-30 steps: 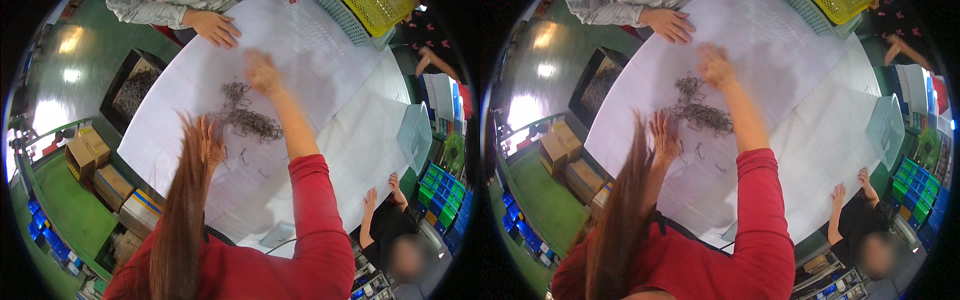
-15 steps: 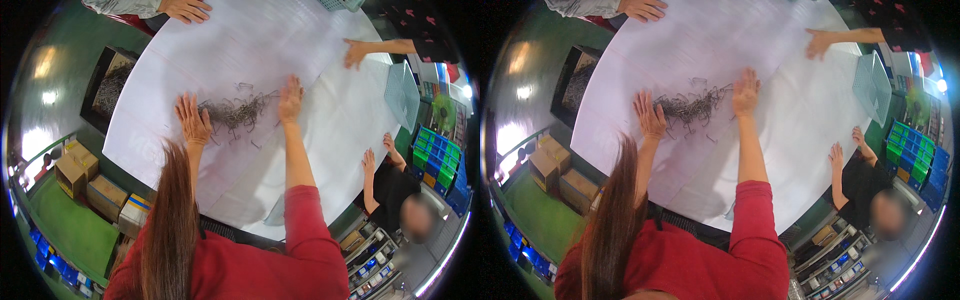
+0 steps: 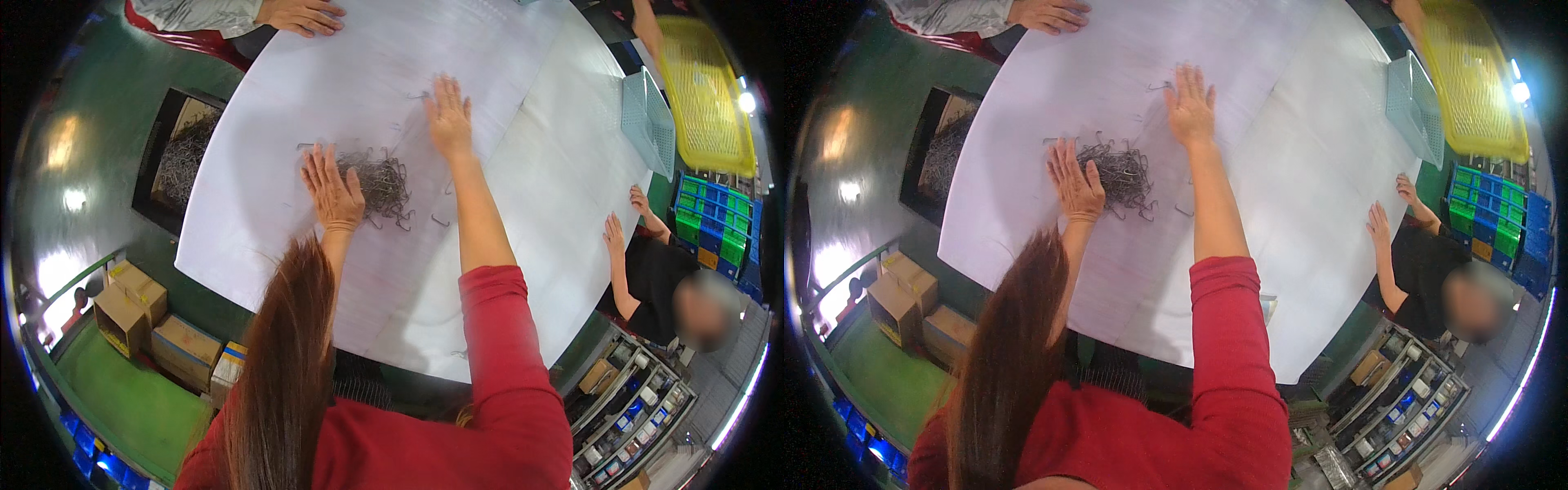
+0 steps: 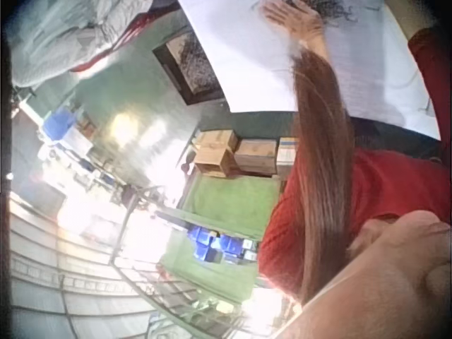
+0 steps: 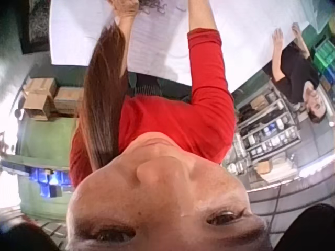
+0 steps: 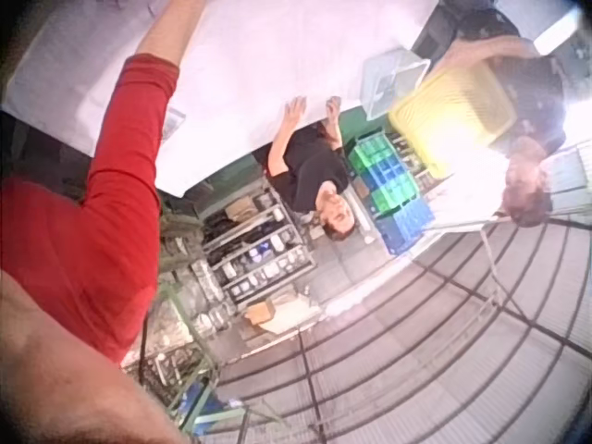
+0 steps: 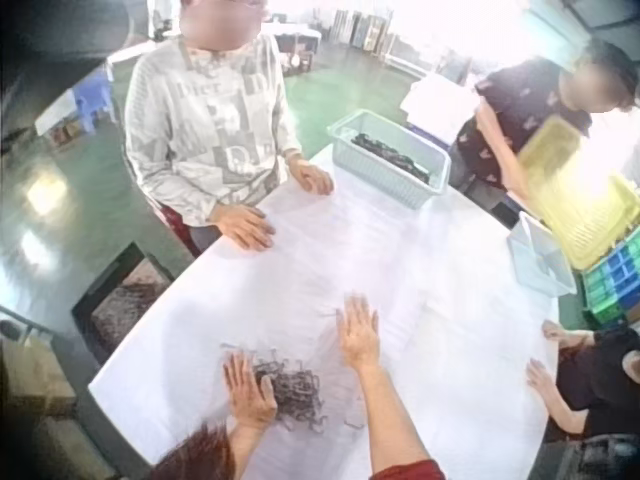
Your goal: The person sorts small black plastic fasteners and metal hooks on a white table, placing the fasteners into a yellow basket. The person briefly moves a red chair and retrieves a box from a shelf before returning to the table to continue sorting.
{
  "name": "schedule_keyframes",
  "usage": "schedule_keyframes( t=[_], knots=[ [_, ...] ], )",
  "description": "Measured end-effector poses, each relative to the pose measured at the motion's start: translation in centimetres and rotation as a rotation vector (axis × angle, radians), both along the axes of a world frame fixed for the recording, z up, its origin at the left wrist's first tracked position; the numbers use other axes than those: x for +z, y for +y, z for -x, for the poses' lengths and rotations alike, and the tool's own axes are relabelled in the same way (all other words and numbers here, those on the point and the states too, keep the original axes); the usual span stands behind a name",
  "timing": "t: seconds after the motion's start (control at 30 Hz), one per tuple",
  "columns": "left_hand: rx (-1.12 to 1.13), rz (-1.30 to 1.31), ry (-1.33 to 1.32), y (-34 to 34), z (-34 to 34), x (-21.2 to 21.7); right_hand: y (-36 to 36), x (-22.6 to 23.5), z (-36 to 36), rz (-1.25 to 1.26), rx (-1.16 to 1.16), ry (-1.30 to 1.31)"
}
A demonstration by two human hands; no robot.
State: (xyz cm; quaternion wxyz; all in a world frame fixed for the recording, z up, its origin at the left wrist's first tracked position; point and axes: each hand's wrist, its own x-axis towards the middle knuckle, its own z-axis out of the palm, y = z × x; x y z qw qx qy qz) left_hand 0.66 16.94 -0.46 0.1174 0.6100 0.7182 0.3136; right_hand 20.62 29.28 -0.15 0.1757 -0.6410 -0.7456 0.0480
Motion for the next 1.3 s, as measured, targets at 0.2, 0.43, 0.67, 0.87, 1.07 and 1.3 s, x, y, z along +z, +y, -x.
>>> schedule_keyframes(
  t=[0.2,0.43,0.67,0.87,1.07,1.3],
  knots=[
    [0.062,-0.253,-0.178,0.4,3.6,-1.0,-7.0,1.0,5.4,0.078,0.348,0.091],
    [-0.706,0.133,0.271,7.3,4.7,0.2,-15.7,-1.7,-0.2,-0.071,-0.420,0.072],
    [-1.149,0.023,-0.005,5.5,7.1,-0.5,-14.6,-0.8,15.9,-0.049,-0.422,0.340],
    [-0.900,0.003,-0.092,3.3,20.9,0.6,-14.3,-0.7,30.4,0.005,-0.376,0.357],
    [-0.490,-0.037,-0.002,3.7,38.7,2.3,-10.2,0.7,48.0,0.055,-0.148,0.608],
    [-0.037,-0.099,-0.203,3.7,45.7,2.4,-7.1,3.2,44.9,0.021,-0.109,0.985]
  ],
)
